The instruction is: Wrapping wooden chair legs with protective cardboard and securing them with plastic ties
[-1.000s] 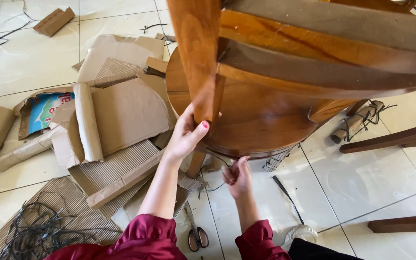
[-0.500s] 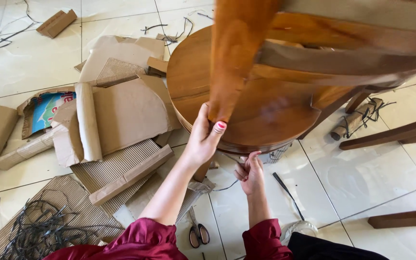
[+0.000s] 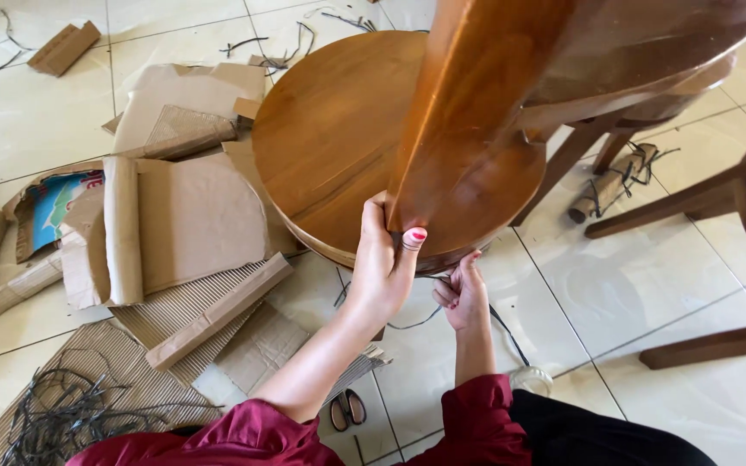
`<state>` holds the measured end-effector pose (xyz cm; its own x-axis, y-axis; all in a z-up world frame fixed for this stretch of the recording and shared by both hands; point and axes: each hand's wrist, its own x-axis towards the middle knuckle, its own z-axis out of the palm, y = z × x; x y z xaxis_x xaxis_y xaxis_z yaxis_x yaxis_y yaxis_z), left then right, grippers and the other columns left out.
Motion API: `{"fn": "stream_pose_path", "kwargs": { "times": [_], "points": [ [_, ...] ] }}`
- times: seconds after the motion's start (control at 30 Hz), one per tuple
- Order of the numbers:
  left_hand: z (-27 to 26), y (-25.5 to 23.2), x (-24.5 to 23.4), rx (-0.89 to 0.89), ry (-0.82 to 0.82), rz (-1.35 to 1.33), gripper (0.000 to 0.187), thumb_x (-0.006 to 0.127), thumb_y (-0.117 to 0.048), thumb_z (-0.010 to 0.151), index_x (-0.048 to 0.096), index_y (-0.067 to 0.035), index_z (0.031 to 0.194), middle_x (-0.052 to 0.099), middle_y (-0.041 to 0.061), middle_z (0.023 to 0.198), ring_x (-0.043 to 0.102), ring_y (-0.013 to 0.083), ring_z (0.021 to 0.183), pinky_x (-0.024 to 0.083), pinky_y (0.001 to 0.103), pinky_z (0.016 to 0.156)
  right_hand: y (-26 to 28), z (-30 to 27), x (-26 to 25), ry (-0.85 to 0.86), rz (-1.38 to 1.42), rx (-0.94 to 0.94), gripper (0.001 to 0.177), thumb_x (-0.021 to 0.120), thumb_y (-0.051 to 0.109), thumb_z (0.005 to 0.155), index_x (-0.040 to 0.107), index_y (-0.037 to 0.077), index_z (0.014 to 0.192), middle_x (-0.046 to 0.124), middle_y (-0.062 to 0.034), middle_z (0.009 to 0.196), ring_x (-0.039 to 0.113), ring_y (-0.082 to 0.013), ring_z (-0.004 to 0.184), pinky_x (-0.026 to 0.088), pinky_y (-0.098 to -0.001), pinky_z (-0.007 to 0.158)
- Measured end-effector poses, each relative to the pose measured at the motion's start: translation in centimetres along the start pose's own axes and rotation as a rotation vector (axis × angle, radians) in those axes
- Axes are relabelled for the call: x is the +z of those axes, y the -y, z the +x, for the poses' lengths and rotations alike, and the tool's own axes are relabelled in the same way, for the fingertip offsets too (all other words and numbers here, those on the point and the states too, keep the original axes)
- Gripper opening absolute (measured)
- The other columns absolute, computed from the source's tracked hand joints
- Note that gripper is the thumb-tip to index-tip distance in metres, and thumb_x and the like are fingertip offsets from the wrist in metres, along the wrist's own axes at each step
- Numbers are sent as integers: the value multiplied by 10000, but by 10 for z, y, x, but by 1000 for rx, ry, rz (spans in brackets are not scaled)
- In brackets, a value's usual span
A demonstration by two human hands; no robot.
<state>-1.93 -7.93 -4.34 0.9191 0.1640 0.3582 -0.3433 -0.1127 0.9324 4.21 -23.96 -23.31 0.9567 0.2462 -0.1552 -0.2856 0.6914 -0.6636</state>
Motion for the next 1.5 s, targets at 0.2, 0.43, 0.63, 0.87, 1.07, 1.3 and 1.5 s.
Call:
{"fn": "stream_pose_path", "kwargs": {
  "times": [0.2, 0.43, 0.63, 0.87, 1.07, 1.3, 1.5],
  "points": [
    [-23, -12, 20, 29, -9, 115, 326, 579, -203, 1020, 418, -43, 1253, 429, 143, 995, 449, 332, 939, 420, 498, 965, 4, -6, -20, 15, -66, 42, 779, 343, 747, 959, 683, 87, 1194, 669, -6, 853, 202, -9, 321, 191, -143, 308],
    [-35, -13, 30, 44, 16, 168, 377, 625, -257, 989, 427, -47, 1231, 447, 114, 958, 509, 371, 923, 435, 501, 938, -1, -11, -48, 4, -45, 72, 729, 324, 738, 975, 661, 105, 1103, 714, -37, 910, 224, 3, 327, 180, -140, 329],
    [-41, -14, 32, 142, 17, 242, 479, 673, -257, 961, 405, -7, 1269, 479, 212, 963, 520, 522, 944, 445, 573, 879, 4, -19, -45, 22, -87, 41, 768, 312, 755, 958, 660, 82, 1076, 639, 0, 762, 230, -5, 311, 184, -154, 315],
    [-41, -17, 2, 119, 96, 191, 556, 799, -246, 914, 473, -69, 1329, 546, 213, 1093, 618, 486, 1069, 517, 545, 940, -9, -22, -50, -25, -155, 110, 750, 335, 838, 851, 650, 172, 985, 536, 61, 695, 244, -15, 320, 201, -152, 311],
    [-56, 7, -49, -54, 18, 51, 320, 765, -157, 954, 603, -149, 1229, 637, 70, 1161, 685, 208, 1094, 548, 361, 969, -213, -46, -214, -459, -745, 261, 503, 614, 571, 969, 619, 108, 772, 474, -4, 527, 304, -132, 293, 222, -276, 277],
    [-75, 11, -85, -114, -78, -28, 215, 724, -111, 984, 618, -101, 1170, 634, 44, 1097, 672, 127, 1011, 582, 276, 922, -235, -89, -147, -247, -876, 690, 160, 669, 73, 763, 624, 17, 619, 462, -19, 491, 282, -44, 335, 204, -210, 294],
    [-85, 40, -94, -141, -134, -37, 159, 721, -29, 958, 656, -77, 1095, 661, 50, 971, 673, 118, 872, 584, 257, 789, -204, -93, -91, -355, -923, 689, 330, 835, 303, 787, 726, 9, 891, 506, -82, 573, 322, -98, 364, 214, -244, 325]
  ]
}}
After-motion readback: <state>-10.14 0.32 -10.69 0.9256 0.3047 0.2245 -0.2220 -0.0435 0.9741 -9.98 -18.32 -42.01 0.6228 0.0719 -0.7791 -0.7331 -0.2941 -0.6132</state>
